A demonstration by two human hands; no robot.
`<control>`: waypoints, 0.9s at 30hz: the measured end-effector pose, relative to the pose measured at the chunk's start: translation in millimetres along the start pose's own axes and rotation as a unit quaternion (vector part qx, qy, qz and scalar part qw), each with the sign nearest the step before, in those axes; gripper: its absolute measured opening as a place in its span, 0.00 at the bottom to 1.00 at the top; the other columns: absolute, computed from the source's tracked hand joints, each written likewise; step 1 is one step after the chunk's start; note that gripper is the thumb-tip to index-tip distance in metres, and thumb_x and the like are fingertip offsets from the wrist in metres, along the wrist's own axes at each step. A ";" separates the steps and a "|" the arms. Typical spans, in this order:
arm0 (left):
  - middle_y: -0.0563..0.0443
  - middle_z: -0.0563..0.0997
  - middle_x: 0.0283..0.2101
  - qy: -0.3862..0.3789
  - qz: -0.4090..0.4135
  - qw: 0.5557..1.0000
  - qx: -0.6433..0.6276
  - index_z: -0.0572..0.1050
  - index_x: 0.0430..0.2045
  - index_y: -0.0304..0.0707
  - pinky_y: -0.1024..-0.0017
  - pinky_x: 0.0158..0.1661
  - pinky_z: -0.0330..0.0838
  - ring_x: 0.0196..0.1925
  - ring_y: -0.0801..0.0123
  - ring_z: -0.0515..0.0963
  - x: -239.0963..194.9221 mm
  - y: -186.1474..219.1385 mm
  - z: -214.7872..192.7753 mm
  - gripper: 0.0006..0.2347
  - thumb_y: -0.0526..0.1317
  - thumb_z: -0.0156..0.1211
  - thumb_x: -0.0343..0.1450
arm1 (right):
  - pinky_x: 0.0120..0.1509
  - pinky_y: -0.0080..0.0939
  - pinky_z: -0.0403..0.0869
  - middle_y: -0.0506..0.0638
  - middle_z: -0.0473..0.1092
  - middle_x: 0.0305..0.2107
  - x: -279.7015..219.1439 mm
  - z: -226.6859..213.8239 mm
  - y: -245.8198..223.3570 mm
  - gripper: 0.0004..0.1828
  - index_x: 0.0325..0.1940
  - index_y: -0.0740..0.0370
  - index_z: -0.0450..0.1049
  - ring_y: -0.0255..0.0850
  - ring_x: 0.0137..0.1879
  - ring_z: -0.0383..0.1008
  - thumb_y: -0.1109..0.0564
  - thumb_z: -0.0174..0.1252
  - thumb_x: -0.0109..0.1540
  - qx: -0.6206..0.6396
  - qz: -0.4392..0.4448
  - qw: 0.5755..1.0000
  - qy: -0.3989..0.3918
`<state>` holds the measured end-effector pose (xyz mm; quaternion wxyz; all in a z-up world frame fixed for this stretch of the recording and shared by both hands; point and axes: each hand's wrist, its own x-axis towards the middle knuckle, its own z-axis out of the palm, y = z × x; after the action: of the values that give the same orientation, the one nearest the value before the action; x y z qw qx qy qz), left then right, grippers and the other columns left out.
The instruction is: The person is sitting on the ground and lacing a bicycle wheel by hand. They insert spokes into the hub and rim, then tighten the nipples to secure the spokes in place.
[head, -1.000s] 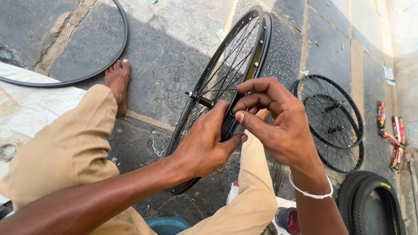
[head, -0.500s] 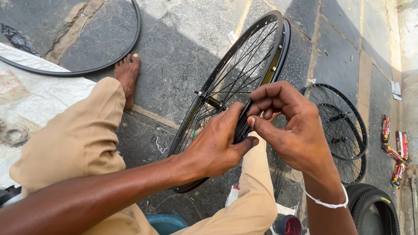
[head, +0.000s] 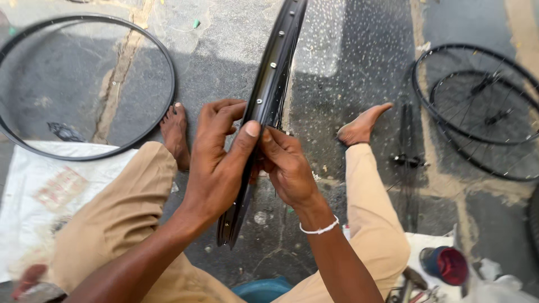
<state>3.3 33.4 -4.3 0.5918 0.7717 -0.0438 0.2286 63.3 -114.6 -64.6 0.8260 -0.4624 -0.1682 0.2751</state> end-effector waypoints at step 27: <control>0.48 0.70 0.57 -0.041 -0.055 0.997 -0.045 0.75 0.57 0.28 0.78 0.36 0.77 0.45 0.76 0.76 3.8 1.1 -9.1 0.18 0.47 0.54 0.81 | 0.32 0.29 0.73 0.44 0.71 0.27 16.2 9.1 6.8 0.19 0.44 0.64 0.74 0.30 0.31 0.71 0.46 0.50 0.77 0.090 -0.084 0.988 -0.096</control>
<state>3.6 42.3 -0.1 0.6352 0.7544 -0.0354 0.1618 69.3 -95.8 -65.3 0.8643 -0.3421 -0.2599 0.2615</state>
